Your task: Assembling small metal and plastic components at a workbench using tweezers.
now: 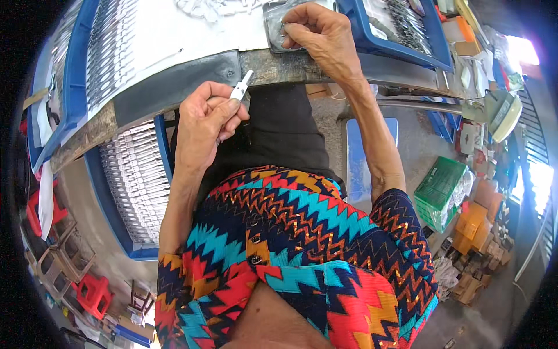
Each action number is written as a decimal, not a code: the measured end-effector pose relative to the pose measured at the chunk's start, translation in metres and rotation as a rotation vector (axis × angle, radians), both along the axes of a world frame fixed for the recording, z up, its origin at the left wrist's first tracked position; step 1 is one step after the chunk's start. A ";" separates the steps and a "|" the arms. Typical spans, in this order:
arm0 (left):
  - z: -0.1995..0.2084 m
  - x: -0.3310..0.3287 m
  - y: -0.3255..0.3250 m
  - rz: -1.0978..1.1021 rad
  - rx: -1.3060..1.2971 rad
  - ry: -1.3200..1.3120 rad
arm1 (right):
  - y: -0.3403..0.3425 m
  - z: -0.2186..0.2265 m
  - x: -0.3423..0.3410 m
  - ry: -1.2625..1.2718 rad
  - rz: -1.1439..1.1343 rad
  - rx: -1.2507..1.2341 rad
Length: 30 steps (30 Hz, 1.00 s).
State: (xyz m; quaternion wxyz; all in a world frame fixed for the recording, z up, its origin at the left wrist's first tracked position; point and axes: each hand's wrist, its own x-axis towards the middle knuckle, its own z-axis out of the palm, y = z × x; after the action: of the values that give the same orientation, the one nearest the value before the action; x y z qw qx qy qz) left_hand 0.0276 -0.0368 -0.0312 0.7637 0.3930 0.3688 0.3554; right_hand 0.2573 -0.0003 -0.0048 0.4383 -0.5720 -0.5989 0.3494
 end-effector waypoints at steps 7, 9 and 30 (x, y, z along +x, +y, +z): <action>-0.003 -0.003 -0.001 0.021 0.023 0.006 | -0.017 0.006 -0.018 0.091 0.082 0.005; 0.000 -0.003 -0.002 0.033 0.021 0.018 | -0.026 0.004 -0.029 0.117 0.087 -0.036; 0.004 0.004 -0.016 0.080 0.230 0.248 | -0.070 -0.038 -0.080 0.455 -0.041 0.036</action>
State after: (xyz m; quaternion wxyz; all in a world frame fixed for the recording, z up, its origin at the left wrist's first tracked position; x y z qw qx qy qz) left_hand 0.0320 -0.0529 -0.0274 0.6475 0.5037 0.4323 0.3743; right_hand 0.1770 -0.0699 -0.0424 0.5792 -0.4825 -0.4791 0.4497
